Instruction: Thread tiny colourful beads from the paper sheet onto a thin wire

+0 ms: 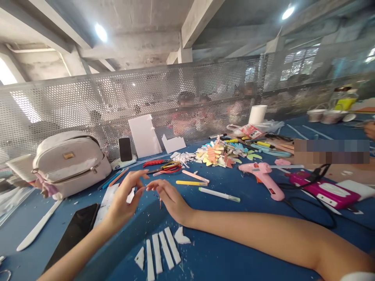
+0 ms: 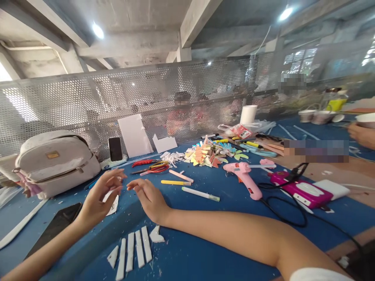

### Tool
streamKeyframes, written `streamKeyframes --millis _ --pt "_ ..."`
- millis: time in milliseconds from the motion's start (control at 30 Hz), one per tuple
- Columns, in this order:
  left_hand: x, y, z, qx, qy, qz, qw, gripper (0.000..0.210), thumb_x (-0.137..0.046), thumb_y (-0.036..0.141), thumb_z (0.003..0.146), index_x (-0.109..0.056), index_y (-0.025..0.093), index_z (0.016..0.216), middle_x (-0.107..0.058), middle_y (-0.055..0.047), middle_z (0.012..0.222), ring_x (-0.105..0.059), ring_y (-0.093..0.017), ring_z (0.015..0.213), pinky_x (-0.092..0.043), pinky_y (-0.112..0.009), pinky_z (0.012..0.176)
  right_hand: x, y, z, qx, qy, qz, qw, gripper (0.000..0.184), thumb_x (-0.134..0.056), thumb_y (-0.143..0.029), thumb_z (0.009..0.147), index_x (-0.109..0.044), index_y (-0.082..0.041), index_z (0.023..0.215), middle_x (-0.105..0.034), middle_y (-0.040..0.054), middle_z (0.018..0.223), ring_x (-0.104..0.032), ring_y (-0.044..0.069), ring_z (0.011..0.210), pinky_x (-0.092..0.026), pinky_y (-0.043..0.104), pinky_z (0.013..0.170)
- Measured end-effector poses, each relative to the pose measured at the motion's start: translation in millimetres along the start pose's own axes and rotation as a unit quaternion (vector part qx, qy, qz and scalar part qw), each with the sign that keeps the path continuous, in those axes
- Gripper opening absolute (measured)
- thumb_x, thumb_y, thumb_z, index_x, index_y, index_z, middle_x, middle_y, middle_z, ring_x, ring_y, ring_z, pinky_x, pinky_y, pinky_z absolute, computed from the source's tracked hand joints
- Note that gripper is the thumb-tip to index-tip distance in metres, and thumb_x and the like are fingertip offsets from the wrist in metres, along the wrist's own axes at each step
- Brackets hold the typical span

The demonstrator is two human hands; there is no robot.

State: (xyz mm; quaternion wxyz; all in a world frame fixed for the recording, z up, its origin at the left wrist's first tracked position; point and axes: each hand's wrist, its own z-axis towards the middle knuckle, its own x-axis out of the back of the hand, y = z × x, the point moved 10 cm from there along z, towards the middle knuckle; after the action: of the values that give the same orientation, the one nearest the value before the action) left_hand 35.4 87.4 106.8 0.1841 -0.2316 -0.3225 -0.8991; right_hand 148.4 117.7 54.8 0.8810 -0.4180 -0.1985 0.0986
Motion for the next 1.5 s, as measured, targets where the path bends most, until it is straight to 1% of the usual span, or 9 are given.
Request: streamKeyframes --millis 167,400,600,733,867,1033,1133,1200,1500 --pt "14.6 18 47 -0.053 -0.004 0.059 0.997 0.042 -0.046 0.008 0.094 -0.045 0.024 0.134 -0.057 -0.007 0.11 -0.053 -0.012 0.074 -0.048 -0.03 0.077 13 23 2 -0.029 0.082 0.055 0.995 0.035 -0.034 -0.044 0.104 -0.058 -0.022 0.117 -0.061 0.0079 0.121 -0.057 0.02 0.111 -0.047 0.029 0.079" --pt "-4.6 19 73 -0.048 -0.044 0.063 0.996 0.052 -0.044 0.003 0.09 -0.038 0.021 0.139 -0.057 -0.01 0.117 -0.05 -0.011 0.07 -0.049 -0.029 0.076 10 25 2 -0.044 0.077 0.064 0.994 0.027 -0.039 -0.036 0.102 -0.056 -0.022 0.118 -0.062 0.0071 0.118 -0.058 0.019 0.109 -0.046 0.029 0.081" --pt "-36.4 6 59 -0.032 -0.085 0.079 0.993 0.053 -0.042 0.003 0.089 -0.039 0.02 0.138 -0.06 -0.006 0.104 -0.055 -0.013 0.071 -0.05 -0.031 0.078 21 20 4 -0.017 0.119 0.039 0.992 0.019 -0.045 -0.034 0.1 -0.057 -0.02 0.101 -0.063 0.0047 0.099 -0.06 0.019 0.096 -0.042 0.029 0.08" --pt "-37.0 0 53 -0.012 -0.094 0.09 0.991 0.049 -0.044 0.009 0.092 -0.038 0.019 0.139 -0.06 -0.002 0.088 -0.056 -0.014 0.07 -0.05 -0.03 0.076 19 22 7 -0.042 0.101 0.049 0.993 0.018 -0.049 -0.034 0.097 -0.057 -0.019 0.09 -0.063 0.0018 0.082 -0.06 0.017 0.077 -0.042 0.027 0.068" --pt "-23.8 -8 41 0.02 -0.106 0.074 0.991 0.052 -0.045 0.012 0.092 -0.034 0.023 0.142 -0.061 -0.008 0.111 -0.059 -0.013 0.073 -0.05 -0.031 0.079 17 18 8 -0.049 0.076 0.04 0.995 0.015 -0.053 -0.029 0.095 -0.06 -0.019 0.087 -0.063 0.0003 0.078 -0.06 0.016 0.075 -0.041 0.026 0.067" --pt "22.5 -44 12 0.096 -0.081 0.09 0.988 0.053 -0.051 0.026 0.094 -0.032 0.025 0.143 -0.061 -0.009 0.121 -0.06 -0.015 0.075 -0.051 -0.031 0.076 15 16 8 -0.058 0.059 0.029 0.996 0.013 -0.057 -0.025 0.094 -0.064 -0.019 0.084 -0.065 0.0005 0.081 -0.061 0.015 0.079 -0.039 0.024 0.066" --pt "46.1 -79 -14 0.133 -0.109 0.15 0.974 0.021 -0.054 0.035 0.092 -0.061 0.022 0.108 -0.071 -0.006 0.099 -0.065 -0.021 0.086 -0.05 -0.032 0.08 12 15 8 -0.057 0.051 0.019 0.997 0.012 -0.058 -0.023 0.092 -0.065 -0.018 0.084 -0.064 0.0008 0.083 -0.06 0.015 0.079 -0.039 0.024 0.066" --pt "55.7 -100 -29 0.153 -0.13 0.165 0.966 0.018 -0.055 0.036 0.09 -0.065 0.02 0.092 -0.074 -0.006 0.093 -0.067 -0.023 0.086 -0.05 -0.033 0.081 10 14 9 -0.056 0.041 0.008 0.998 0.012 -0.057 -0.023 0.093 -0.065 -0.018 0.085 -0.064 0.0005 0.081 -0.059 0.015 0.077 -0.04 0.025 0.066" --pt "48.0 -129 -52 0.187 -0.181 0.133 0.956 0.017 -0.061 0.034 0.083 -0.072 0.022 0.079 -0.078 -0.005 0.085 -0.071 -0.023 0.08 -0.053 -0.031 0.076 4 5 9 -0.032 0.011 -0.027 0.999 0.015 -0.056 -0.027 0.095 -0.063 -0.019 0.084 -0.063 0.0014 0.082 -0.058 0.016 0.078 -0.042 0.026 0.067"
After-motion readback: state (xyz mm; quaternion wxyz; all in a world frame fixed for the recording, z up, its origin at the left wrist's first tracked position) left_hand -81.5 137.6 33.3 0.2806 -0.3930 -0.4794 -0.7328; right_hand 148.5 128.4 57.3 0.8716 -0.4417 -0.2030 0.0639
